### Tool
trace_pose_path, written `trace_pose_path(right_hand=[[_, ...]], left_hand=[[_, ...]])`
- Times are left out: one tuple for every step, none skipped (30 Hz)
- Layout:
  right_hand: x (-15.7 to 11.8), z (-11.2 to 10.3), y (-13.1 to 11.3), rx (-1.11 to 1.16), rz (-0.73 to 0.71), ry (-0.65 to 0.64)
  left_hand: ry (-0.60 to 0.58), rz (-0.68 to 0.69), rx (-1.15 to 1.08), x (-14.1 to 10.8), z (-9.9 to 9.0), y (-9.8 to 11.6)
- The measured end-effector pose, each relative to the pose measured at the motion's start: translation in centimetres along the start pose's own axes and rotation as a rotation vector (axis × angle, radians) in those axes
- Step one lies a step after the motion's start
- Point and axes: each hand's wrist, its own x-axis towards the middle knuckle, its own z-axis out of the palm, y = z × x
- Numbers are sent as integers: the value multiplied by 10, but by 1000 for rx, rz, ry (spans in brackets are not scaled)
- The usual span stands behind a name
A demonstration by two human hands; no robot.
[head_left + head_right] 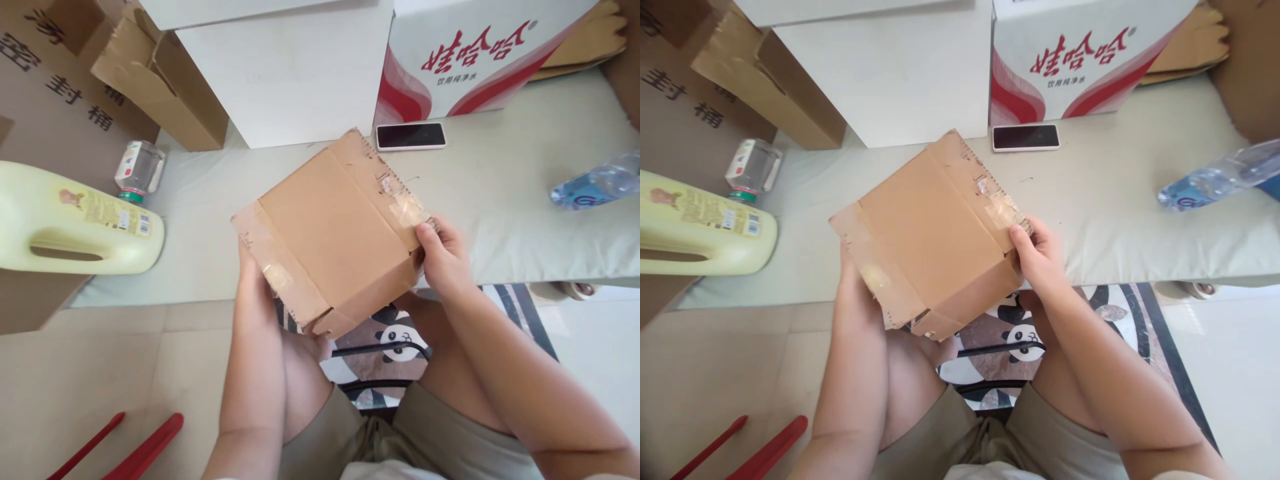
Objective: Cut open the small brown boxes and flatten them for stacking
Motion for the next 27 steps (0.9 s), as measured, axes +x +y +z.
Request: trace_pose_path(right_hand=[[1, 0, -3, -44, -4, 13], [2, -1, -5, -82, -15, 32], [3, -1, -6, -119, -35, 61], [4, -1, -5, -158, -62, 97], [6, -2, -3, -197, -93, 134], [8, -3, 0, -228, -118, 171], [10, -3, 4, -243, -127, 204], [12, -3, 7, -233, -115, 227], [14, -3, 10, -193, -78, 233], [15, -2, 12, -123, -19, 206], [16, -1, 13, -32, 58, 143], [16, 0, 13, 64, 139, 54], [16, 1, 12, 153, 214, -52], [15, 3, 11, 223, 275, -153], [13, 4, 10, 273, 319, -228], [12, 4, 9, 304, 346, -269], [11, 4, 9, 322, 355, -272], [11, 3, 8, 336, 351, -248], [11, 1, 7, 347, 335, -208], [11, -1, 6, 353, 307, -162], [12, -4, 4, 357, 270, -117], [13, -8, 1, 363, 226, -76], [15, -13, -4, 376, 183, -39], [16, -19, -11, 399, 149, -7], [17, -27, -20, 430, 128, 26], [18, -36, -29, 465, 119, 64], [20, -48, -39, 489, 116, 115]], left_hand=[[-7, 12, 11, 1, -1, 1], [-22, 24, 10, 2, -2, 2], [-46, 38, -6, 4, -4, 2], [-82, 57, -32, 6, -6, 2], [-121, 85, -61, 8, -9, 2], [-156, 124, -85, 11, -13, 1], [-180, 167, -98, 15, -16, 0], [-192, 207, -96, 19, -20, -1], [-198, 244, -87, 22, -23, -2], [-203, 275, -76, 26, -26, -3], [-208, 298, -70, 29, -28, -4], [-217, 306, -66, 31, -29, -5], [-228, 296, -62, 32, -29, -6], [-235, 274, -58, 33, -28, -7], [-237, 249, -57, 32, -27, -7], [-238, 229, -62, 31, -25, -7], [-243, 215, -76, 30, -23, -6], [-246, 204, -103, 29, -22, -5], [-241, 185, -139, 28, -22, -3], [-228, 148, -179, 27, -23, -1], [-208, 89, -219, 26, -24, 2], [-184, 18, -253, 25, -25, 4], [-160, -49, -281, 24, -26, 6], [-139, -99, -302, 23, -27, 8], [-124, -129, -317, 22, -28, 10], [-113, -141, -327, 21, -27, 11], [-106, -145, -332, 20, -27, 12]])
